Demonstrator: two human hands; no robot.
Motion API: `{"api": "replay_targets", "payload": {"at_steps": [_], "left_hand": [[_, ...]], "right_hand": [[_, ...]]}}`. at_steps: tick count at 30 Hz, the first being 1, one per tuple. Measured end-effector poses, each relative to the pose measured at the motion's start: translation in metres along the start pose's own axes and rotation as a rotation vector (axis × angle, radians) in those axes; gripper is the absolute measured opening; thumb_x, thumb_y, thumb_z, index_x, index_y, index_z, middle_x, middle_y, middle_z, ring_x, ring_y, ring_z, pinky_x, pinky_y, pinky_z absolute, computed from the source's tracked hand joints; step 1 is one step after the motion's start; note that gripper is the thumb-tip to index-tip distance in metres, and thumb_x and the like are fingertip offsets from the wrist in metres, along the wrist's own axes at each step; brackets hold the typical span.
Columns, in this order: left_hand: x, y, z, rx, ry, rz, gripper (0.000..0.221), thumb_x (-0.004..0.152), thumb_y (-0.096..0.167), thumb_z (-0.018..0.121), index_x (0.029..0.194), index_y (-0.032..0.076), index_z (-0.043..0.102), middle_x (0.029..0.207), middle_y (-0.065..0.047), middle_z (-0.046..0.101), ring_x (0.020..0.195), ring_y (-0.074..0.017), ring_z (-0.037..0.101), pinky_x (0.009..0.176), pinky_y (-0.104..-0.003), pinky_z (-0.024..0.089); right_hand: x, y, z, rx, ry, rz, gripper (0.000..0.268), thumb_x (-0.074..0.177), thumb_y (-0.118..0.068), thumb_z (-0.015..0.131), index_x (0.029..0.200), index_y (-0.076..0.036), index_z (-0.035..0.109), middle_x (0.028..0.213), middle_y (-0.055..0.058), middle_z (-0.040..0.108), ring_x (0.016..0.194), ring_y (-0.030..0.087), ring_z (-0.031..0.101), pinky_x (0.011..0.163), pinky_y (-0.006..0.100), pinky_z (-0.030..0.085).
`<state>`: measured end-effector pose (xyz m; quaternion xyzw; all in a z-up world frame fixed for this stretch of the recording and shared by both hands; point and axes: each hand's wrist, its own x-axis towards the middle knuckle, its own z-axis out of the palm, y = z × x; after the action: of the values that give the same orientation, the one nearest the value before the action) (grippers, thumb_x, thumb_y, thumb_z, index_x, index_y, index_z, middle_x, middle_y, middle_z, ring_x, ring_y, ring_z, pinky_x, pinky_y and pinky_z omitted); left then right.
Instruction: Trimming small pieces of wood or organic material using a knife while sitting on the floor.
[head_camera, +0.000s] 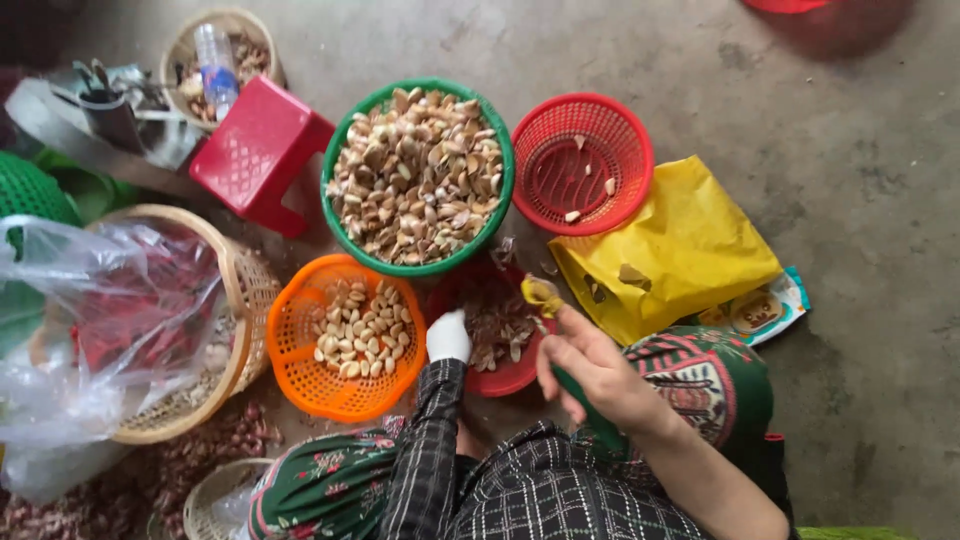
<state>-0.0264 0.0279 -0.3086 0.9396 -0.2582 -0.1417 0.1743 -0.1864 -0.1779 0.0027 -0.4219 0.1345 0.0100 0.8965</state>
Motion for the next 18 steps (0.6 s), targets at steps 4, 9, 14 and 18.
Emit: {"api": "replay_targets", "payload": {"at_steps": [4, 9, 14, 18], "left_hand": [[0.005, 0.021, -0.003, -0.071, -0.096, -0.059, 0.032, 0.081, 0.015, 0.061, 0.111, 0.010, 0.069, 0.099, -0.013, 0.074, 0.092, -0.0373, 0.068, 0.085, -0.044, 0.054], [0.012, 0.029, -0.015, -0.153, -0.206, -0.148, 0.034, 0.082, 0.025, 0.065, 0.114, 0.014, 0.069, 0.096, -0.008, 0.074, 0.089, -0.0296, 0.069, 0.084, -0.038, 0.055], [0.007, 0.027, -0.015, -0.248, -0.321, -0.287, 0.038, 0.084, 0.034, 0.070, 0.118, 0.017, 0.070, 0.093, -0.003, 0.075, 0.086, -0.0219, 0.071, 0.084, -0.032, 0.056], [-0.001, 0.026, -0.025, -0.297, -0.403, -0.384, 0.041, 0.085, 0.040, 0.073, 0.121, 0.019, 0.070, 0.091, 0.000, 0.075, 0.084, -0.0173, 0.072, 0.084, -0.029, 0.056]], "right_hand": [[0.006, 0.006, 0.001, -0.017, 0.019, 0.029, 0.063, 0.106, -0.015, 0.046, 0.165, -0.015, 0.023, 0.069, 0.006, 0.065, 0.040, 0.007, 0.048, 0.033, 0.017, 0.037], [0.010, 0.008, 0.000, -0.056, 0.046, 0.017, 0.062, 0.105, -0.019, 0.046, 0.164, -0.012, 0.025, 0.067, 0.007, 0.065, 0.039, 0.007, 0.045, 0.035, 0.017, 0.035], [0.014, 0.007, -0.002, -0.008, 0.094, 0.057, 0.058, 0.104, -0.019, 0.049, 0.160, -0.008, 0.035, 0.066, 0.007, 0.064, 0.039, 0.007, 0.044, 0.034, 0.017, 0.035], [0.013, 0.003, -0.001, -0.019, 0.085, 0.024, 0.057, 0.104, -0.017, 0.049, 0.159, -0.007, 0.036, 0.068, 0.008, 0.064, 0.039, 0.008, 0.046, 0.035, 0.017, 0.037]]}}
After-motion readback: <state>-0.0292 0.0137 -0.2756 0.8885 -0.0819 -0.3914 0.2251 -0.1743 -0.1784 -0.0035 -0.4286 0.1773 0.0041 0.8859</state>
